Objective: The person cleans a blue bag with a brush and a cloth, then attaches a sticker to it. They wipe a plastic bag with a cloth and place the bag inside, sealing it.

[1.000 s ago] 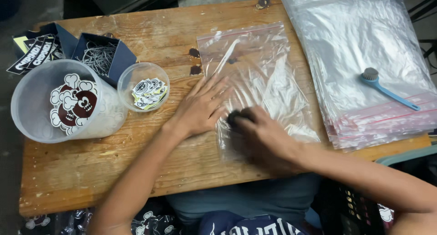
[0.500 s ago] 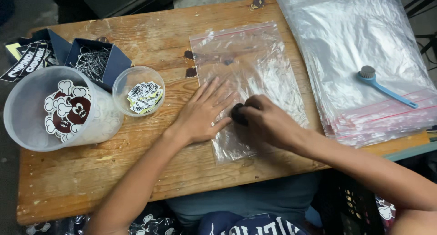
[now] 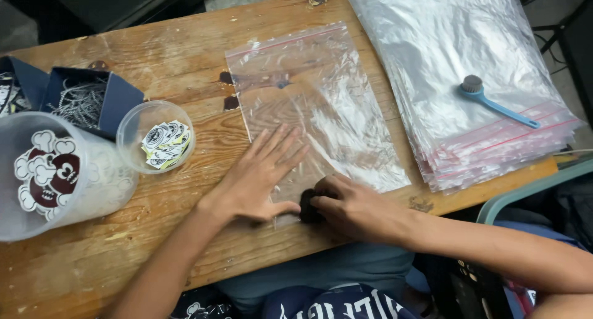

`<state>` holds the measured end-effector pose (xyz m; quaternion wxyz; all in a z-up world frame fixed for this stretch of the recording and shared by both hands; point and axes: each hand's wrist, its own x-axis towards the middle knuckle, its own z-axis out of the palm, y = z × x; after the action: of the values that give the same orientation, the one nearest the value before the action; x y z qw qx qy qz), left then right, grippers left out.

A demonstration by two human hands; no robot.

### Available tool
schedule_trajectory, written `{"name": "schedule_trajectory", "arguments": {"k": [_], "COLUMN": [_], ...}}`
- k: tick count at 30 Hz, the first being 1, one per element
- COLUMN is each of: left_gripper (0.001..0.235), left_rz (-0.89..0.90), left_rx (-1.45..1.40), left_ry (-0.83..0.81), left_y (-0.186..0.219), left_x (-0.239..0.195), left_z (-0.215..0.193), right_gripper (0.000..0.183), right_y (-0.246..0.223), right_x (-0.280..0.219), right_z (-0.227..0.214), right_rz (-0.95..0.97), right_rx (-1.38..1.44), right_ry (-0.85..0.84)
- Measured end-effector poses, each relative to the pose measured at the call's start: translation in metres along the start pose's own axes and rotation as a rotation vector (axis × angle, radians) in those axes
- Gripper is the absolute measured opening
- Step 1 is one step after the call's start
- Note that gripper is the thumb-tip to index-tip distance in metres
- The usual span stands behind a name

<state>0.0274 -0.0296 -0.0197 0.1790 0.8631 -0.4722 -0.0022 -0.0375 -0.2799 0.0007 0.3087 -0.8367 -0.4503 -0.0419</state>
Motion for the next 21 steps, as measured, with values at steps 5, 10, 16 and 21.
{"name": "schedule_trajectory", "arguments": {"k": [5, 10, 16, 21], "left_gripper": [0.111, 0.112, 0.135, 0.143], "left_rz": [0.004, -0.02, -0.353, -0.423], "left_rx": [0.001, 0.059, 0.257, 0.234], "left_ry": [-0.072, -0.077, -0.161, -0.254], "left_y": [0.001, 0.008, 0.027, 0.025], "left_x": [0.003, 0.003, -0.003, -0.007], "left_z": [-0.008, -0.014, -0.015, -0.008], "right_gripper": [0.016, 0.019, 0.024, 0.019], "right_y": [0.027, 0.04, 0.009, 0.06], "right_x": [-0.049, -0.078, -0.024, -0.021], "right_z": [-0.021, -0.039, -0.023, 0.014], "right_rz": [0.146, 0.356, 0.192, 0.037], "right_rx": [-0.359, -0.801, -0.523, -0.245], "right_ry": [-0.007, -0.093, -0.041, 0.002]}}
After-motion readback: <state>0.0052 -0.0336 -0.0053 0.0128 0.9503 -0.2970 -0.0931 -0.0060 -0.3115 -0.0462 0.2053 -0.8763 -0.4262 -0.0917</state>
